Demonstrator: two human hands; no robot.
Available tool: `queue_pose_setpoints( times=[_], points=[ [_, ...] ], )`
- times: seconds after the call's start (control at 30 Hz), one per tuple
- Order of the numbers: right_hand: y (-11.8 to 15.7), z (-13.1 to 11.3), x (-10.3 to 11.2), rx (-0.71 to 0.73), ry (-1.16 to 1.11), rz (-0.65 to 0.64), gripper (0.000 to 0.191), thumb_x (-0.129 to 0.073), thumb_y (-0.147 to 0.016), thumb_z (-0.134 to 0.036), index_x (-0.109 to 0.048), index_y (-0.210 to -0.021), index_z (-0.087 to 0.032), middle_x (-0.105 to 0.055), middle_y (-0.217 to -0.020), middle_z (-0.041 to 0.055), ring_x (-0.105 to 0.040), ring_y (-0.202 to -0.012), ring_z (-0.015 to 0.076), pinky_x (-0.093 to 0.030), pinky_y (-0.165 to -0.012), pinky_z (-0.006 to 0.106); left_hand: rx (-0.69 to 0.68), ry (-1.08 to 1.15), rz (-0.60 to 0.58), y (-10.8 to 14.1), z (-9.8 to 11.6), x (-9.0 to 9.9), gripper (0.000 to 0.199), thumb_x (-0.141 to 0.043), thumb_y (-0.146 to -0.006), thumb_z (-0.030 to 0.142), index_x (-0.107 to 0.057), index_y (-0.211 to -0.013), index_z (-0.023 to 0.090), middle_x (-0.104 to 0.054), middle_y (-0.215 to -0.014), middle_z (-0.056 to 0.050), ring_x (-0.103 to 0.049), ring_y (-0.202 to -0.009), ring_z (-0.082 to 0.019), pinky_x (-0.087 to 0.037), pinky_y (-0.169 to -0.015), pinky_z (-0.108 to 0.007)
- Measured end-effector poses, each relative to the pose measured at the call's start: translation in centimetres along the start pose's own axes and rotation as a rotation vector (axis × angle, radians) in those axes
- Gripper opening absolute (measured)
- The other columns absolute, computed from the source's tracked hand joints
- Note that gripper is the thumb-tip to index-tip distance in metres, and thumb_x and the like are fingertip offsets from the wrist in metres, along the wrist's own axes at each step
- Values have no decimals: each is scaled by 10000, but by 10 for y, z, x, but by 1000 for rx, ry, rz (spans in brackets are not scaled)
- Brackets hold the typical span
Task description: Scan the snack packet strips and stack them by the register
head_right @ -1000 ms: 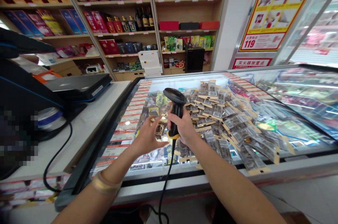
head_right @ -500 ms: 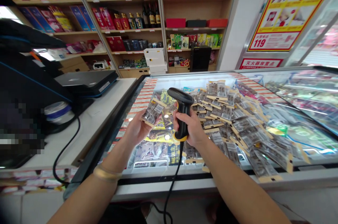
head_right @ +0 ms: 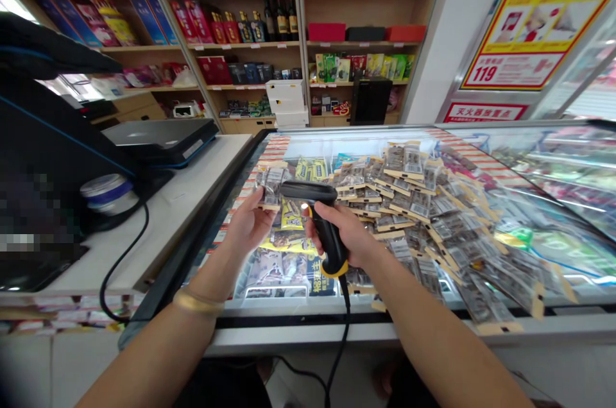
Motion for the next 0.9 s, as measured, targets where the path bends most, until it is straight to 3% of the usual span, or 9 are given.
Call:
queue_pose_setpoints(
  times=[0.1, 0.23, 0.47, 0.63, 0.9],
  points=[
    [-1, 6, 2, -31, 75, 42, 517, -793, -656, -596, -618, -842, -146, -630, -592, 7, -503, -409, 94, -423, -382, 214, -71, -58, 42, 0, 5, 5, 105, -743, -756, 112, -651, -768, 161, -712, -716, 14, -650, -612, -77, -533, -636, -191],
    [-1, 8, 6, -52, 117, 97, 497, -790, -665, -583, -588, -811, -154, -601, -551, -14, -487, -392, 88, -401, -366, 205, -139, -142, 20, 0, 9, 6, 170, -791, -704, 168, -699, -847, 171, -742, -797, 5, -666, -667, -89, -528, -670, -212],
    [-1, 8, 8, -58, 152, 121, 501, -782, -660, -597, -571, -796, -163, -584, -537, -23, -480, -384, 86, -397, -363, 207, -154, -174, 23, 0, 10, 7, 228, -823, -652, 213, -720, -853, 180, -746, -837, -4, -661, -705, -103, -518, -690, -230],
    [-2, 9, 8, -60, 159, 124, 509, -781, -656, -608, -575, -789, -161, -581, -538, -24, -479, -385, 84, -403, -366, 208, -160, -210, 25, -1, 10, 6, 257, -840, -618, 240, -720, -835, 173, -728, -801, 3, -627, -644, -77, -475, -591, -191],
    [1, 8, 9, -69, 99, 135, 474, -786, -672, -555, -581, -849, -166, -599, -570, -19, -487, -407, 89, -415, -379, 210, -177, -221, 2, 1, 8, 3, 311, -835, -568, 258, -710, -842, 182, -744, -828, -3, -642, -680, -98, -496, -643, -210]
  ],
)
Point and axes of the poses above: each hand's wrist, its own y-axis away from the middle knuckle, its own x-axis out of the back of the hand, z = x × y, the point moved 10 cm from there along -y, towards the middle knuckle
